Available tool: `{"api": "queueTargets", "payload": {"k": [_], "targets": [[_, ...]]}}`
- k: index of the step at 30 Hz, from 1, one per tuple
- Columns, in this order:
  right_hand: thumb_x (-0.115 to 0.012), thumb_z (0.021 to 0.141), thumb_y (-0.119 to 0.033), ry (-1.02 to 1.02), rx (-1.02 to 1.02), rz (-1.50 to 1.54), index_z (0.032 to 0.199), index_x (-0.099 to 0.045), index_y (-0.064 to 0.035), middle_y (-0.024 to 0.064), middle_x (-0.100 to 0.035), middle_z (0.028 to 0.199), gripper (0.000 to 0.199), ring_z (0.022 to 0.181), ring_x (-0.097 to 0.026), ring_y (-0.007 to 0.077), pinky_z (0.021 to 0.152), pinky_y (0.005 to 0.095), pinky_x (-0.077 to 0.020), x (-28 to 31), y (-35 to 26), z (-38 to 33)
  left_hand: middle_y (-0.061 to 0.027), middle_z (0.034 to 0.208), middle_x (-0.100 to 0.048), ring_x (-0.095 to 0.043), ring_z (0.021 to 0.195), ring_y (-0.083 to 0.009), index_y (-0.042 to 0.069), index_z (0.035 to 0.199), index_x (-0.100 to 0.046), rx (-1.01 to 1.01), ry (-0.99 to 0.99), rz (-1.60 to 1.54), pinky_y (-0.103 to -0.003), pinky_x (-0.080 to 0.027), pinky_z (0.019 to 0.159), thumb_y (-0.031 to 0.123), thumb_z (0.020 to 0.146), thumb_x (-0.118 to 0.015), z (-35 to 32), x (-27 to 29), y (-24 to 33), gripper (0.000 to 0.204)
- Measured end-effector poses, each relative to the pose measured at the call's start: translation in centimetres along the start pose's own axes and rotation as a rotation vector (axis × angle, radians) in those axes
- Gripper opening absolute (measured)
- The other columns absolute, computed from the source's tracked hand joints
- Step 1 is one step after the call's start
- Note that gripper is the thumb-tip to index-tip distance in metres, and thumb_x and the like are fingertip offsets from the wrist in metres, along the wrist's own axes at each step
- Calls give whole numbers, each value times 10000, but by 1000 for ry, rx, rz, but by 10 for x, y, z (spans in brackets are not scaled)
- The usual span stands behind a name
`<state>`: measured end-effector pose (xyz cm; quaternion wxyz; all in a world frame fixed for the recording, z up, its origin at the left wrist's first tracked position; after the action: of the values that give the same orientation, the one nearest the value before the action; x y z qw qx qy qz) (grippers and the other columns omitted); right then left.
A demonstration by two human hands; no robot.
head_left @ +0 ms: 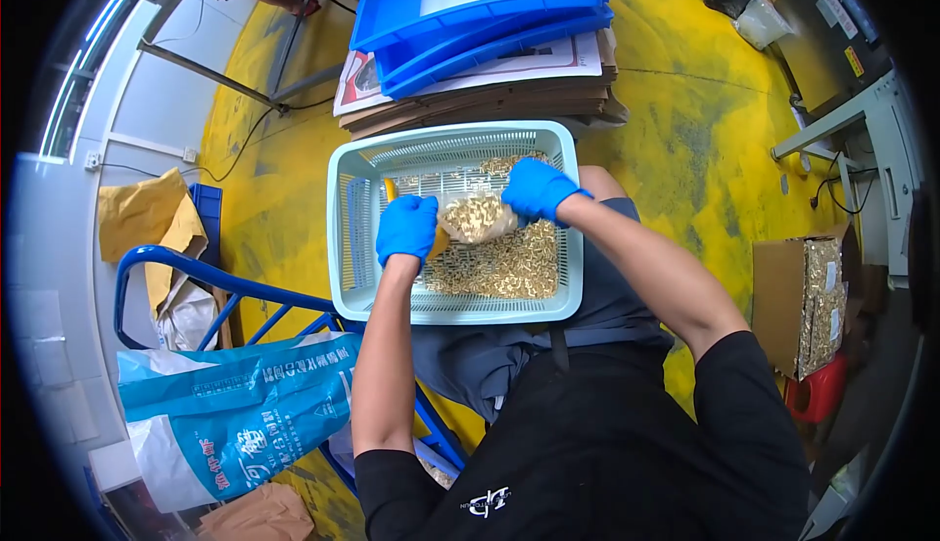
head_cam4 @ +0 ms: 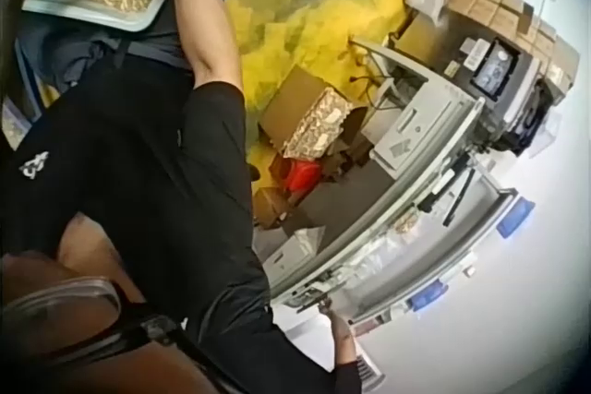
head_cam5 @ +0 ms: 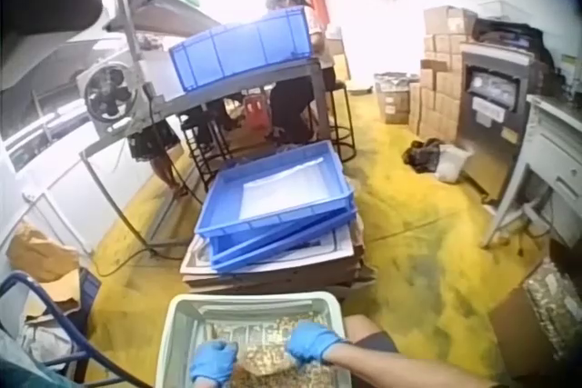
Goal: Scooping small items from a bin into plastic bags and weighing them on a digital scale.
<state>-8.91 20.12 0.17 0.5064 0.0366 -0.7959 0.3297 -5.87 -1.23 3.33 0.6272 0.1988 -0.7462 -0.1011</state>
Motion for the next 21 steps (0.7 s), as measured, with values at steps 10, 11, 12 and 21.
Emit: {"api": "queueTargets", "payload": {"k": [10,11,12,21], "targets": [[-519,702,-188,139,-329,328,670,-652,20,215,-616,659,249,656,-631,340,674,406,-501,15,3,9,-217,678,-570,-569,640,-364,3,689,-597,163,175,-454,-436,-422,604,423,861,-466,-25,-32,1,473],[-518,704,-196,132,-314,334,669,-652,19,214,-616,654,256,651,-630,339,677,405,-501,17,6,7,-212,628,-545,-568,639,-379,-4,672,-578,126,208,-422,-456,-414,603,434,886,-425,-40,-24,18,510],[-517,705,-204,127,-282,339,668,-653,19,213,-615,649,264,647,-629,339,680,404,-500,19,2,10,-212,628,-545,-568,639,-379,-4,672,-578,135,202,-424,-456,-414,603,434,886,-425,-53,-30,18,510],[-565,673,-292,81,-340,344,768,-672,4,243,-616,744,330,730,-620,372,722,424,-491,18,-25,2,-264,1282,-364,-375,1159,-421,29,1294,-368,-524,-287,-120,-434,-342,978,203,793,-534,-86,-129,39,556]]}}
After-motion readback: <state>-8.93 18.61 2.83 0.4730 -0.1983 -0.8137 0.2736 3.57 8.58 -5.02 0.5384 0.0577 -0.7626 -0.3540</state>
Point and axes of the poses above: each hand's wrist, its own z-axis towards the middle knuckle, its own x-axis out of the back of the hand, y = z × x, the point moved 1 cm from there along z, towards the middle knuckle
